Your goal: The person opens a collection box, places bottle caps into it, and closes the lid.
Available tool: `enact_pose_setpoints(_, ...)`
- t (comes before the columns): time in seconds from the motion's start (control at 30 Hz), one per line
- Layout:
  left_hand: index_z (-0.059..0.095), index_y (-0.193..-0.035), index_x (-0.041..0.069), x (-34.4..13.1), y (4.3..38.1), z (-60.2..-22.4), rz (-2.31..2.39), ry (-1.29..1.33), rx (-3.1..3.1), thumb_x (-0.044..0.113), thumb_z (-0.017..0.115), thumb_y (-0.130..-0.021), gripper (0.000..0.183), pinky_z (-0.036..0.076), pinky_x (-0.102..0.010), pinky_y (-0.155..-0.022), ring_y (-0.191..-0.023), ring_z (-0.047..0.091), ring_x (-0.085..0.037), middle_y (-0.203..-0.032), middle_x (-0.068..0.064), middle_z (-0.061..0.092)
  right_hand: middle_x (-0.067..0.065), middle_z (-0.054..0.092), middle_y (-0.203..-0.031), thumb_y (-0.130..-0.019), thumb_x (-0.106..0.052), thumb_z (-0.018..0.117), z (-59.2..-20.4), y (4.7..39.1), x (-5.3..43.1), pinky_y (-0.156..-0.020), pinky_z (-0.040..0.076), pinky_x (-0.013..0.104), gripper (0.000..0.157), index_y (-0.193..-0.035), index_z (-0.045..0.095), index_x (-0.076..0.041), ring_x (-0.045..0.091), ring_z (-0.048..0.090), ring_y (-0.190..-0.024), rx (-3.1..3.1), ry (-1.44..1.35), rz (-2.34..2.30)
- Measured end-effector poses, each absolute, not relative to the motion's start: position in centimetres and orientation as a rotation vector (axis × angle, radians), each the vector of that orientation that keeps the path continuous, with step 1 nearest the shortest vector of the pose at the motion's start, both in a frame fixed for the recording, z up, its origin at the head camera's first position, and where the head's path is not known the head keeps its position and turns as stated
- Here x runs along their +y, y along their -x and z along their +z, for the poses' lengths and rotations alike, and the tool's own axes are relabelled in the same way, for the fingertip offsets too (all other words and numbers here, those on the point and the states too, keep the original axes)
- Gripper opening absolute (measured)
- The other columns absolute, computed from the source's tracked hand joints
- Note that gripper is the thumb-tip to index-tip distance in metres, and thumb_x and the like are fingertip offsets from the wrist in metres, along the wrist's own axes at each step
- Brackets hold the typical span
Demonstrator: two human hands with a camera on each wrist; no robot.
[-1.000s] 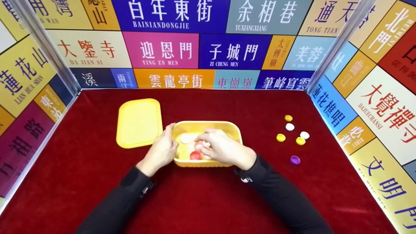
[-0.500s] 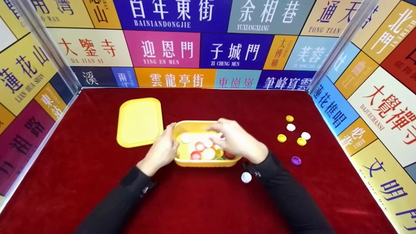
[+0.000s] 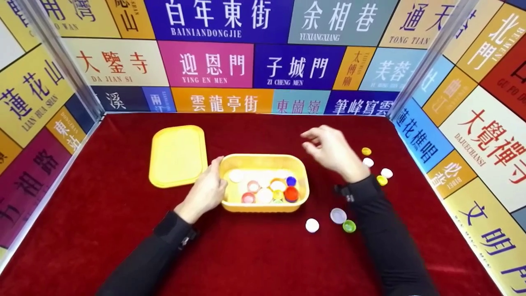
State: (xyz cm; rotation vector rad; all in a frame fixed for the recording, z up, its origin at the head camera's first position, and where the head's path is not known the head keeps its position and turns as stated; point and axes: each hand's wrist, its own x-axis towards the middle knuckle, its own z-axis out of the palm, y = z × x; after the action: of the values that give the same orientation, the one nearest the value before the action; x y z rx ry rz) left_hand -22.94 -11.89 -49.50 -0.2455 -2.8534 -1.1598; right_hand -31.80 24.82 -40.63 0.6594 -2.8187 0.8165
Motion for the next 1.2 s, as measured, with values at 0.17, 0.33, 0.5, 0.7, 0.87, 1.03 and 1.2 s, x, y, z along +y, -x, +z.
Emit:
enact_pose_setpoints(0.17, 0.035, -0.176, -0.006, -11.9, 22.9, -49.5, -1.161, 0.253, -2.843, 0.002, 0.057, -0.110, 0.070, 0.048, -0.061, -0.133, -0.161, 0.057, -0.047, -0.172, -0.035, 0.054, 0.028, 0.077, -0.134, -0.110, -0.011, 0.073, -41.1, 33.9, 28.7, -0.113, 0.061, 0.061, 0.034, -0.141, 0.080, 0.000, 0.046, 0.077, -0.123, -2.857, -0.490, 0.770)
enact_pose_setpoints(0.33, 0.035, -0.176, -0.005, -11.9, 23.0, -49.5, -1.157, 0.246, -2.847, 0.002, 0.057, -0.109, 0.071, 0.049, -0.061, -0.132, -0.160, 0.058, -0.047, -0.172, -0.034, 0.055, 0.031, 0.077, -0.142, -0.109, -0.009, 0.070, -42.1, 35.8, 32.0, -0.116, 0.058, 0.064, 0.037, -0.143, 0.078, 0.003, 0.051, 0.074, -0.127, -2.872, -0.376, 0.743)
enact_pose_setpoints(0.5, 0.037, -0.175, -0.005, -11.9, 22.9, -49.7, -1.148, 0.247, -2.839, 0.001, 0.058, -0.109, 0.070, 0.051, -0.060, -0.130, -0.156, 0.061, -0.047, -0.170, -0.033, 0.058, 0.035, 0.075, -0.144, -0.105, -0.008, 0.069, -43.8, 37.2, 35.2, -0.120, 0.051, 0.067, 0.042, -0.144, 0.075, 0.009, 0.054, 0.067, -0.132, -2.874, -0.307, 0.696)
enact_pose_setpoints(0.7, 0.036, -0.176, -0.004, -11.8, 23.0, -49.6, -1.158, 0.227, -2.844, 0.001, 0.058, -0.109, 0.070, 0.050, -0.061, -0.132, -0.158, 0.060, -0.047, -0.171, -0.032, 0.057, 0.040, 0.070, -0.149, -0.104, -0.009, 0.070, -45.3, 38.2, 38.4, -0.126, 0.047, 0.069, 0.048, -0.147, 0.071, 0.013, 0.058, 0.061, -0.139, -2.918, -0.205, 0.678)
enact_pose_setpoints(0.87, 0.037, -0.175, -0.004, -11.8, 22.9, -49.4, -1.165, 0.222, -2.841, 0.001, 0.058, -0.109, 0.069, 0.051, -0.060, -0.130, -0.156, 0.061, -0.046, -0.171, -0.032, 0.057, 0.044, 0.063, -0.155, -0.104, -0.013, 0.070, -45.8, 38.5, 40.0, -0.132, 0.039, 0.072, 0.055, -0.151, 0.066, 0.014, 0.064, 0.051, -0.151, -3.022, -0.096, 0.626)
enact_pose_setpoints(1.03, 0.038, -0.174, -0.005, -11.9, 22.9, -49.5, -1.167, 0.235, -2.833, 0.001, 0.057, -0.108, 0.069, 0.052, -0.060, -0.130, -0.156, 0.062, -0.046, -0.170, -0.033, 0.057, 0.044, 0.065, -0.153, -0.103, -0.015, 0.071, -46.1, 38.3, 40.8, -0.127, 0.046, 0.071, 0.055, -0.150, 0.068, 0.013, 0.063, 0.057, -0.144, -3.104, 0.007, 0.611)
enact_pose_setpoints(1.2, 0.038, -0.174, -0.005, -11.9, 22.9, -49.4, -1.164, 0.240, -2.827, 0.001, 0.057, -0.108, 0.069, 0.052, -0.060, -0.130, -0.156, 0.062, -0.047, -0.170, -0.033, 0.058, 0.039, 0.071, -0.148, -0.101, -0.012, 0.071, -46.3, 38.1, 41.0, -0.113, 0.056, 0.067, 0.048, -0.144, 0.073, 0.008, 0.055, 0.065, -0.128, -3.097, 0.105, 0.670)
